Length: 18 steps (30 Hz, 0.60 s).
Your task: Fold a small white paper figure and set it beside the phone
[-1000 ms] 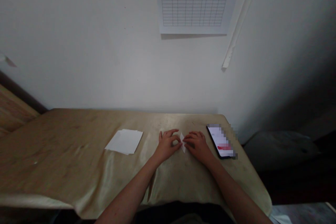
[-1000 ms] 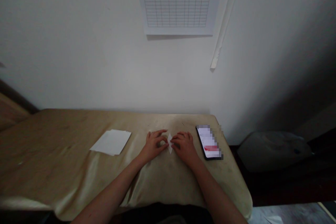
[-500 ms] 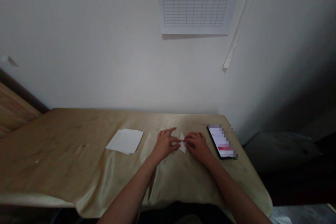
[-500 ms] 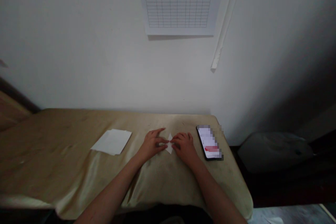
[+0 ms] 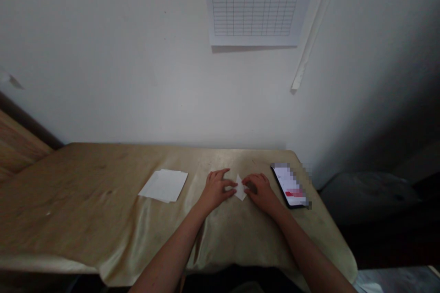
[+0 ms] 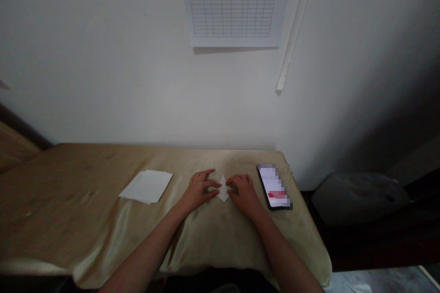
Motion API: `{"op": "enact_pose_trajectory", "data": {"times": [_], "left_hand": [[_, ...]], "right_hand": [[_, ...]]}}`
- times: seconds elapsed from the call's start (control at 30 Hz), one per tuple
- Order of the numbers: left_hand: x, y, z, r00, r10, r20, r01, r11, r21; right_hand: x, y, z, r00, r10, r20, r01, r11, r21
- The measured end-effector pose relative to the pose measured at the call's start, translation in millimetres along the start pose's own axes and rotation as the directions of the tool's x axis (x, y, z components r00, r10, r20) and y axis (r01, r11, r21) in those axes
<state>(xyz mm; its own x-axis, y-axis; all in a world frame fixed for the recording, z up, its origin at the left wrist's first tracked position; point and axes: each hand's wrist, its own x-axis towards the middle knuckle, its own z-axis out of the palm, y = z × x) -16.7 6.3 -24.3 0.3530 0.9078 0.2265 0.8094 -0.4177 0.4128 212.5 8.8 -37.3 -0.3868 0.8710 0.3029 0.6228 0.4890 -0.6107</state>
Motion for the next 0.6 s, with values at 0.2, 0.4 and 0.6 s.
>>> {"op": "enact_pose_trajectory", "data": {"times": [0.2,0.4,0.6], "left_hand": [[-3.3,1.6,-1.2,0.999,0.05,-0.002,-0.05,0.999,0.003],[-2.0,3.8,-2.8,0.988,0.151,0.027,-0.15,0.987,-0.057],[-2.1,5.5,-4.8,0.987,0.146,0.073,-0.138,0.984,-0.112]], "right_hand": [[-0.3,3.2,2.6,0.994,-0.083,-0.072,0.083,0.997,-0.002],[0.4,0.1,-3.2,0.99,-0.138,-0.006,0.138,0.99,-0.033],[-2.2,2.3,-9.1,0.992,-0.117,0.047,0.118,0.993,-0.016]]}}
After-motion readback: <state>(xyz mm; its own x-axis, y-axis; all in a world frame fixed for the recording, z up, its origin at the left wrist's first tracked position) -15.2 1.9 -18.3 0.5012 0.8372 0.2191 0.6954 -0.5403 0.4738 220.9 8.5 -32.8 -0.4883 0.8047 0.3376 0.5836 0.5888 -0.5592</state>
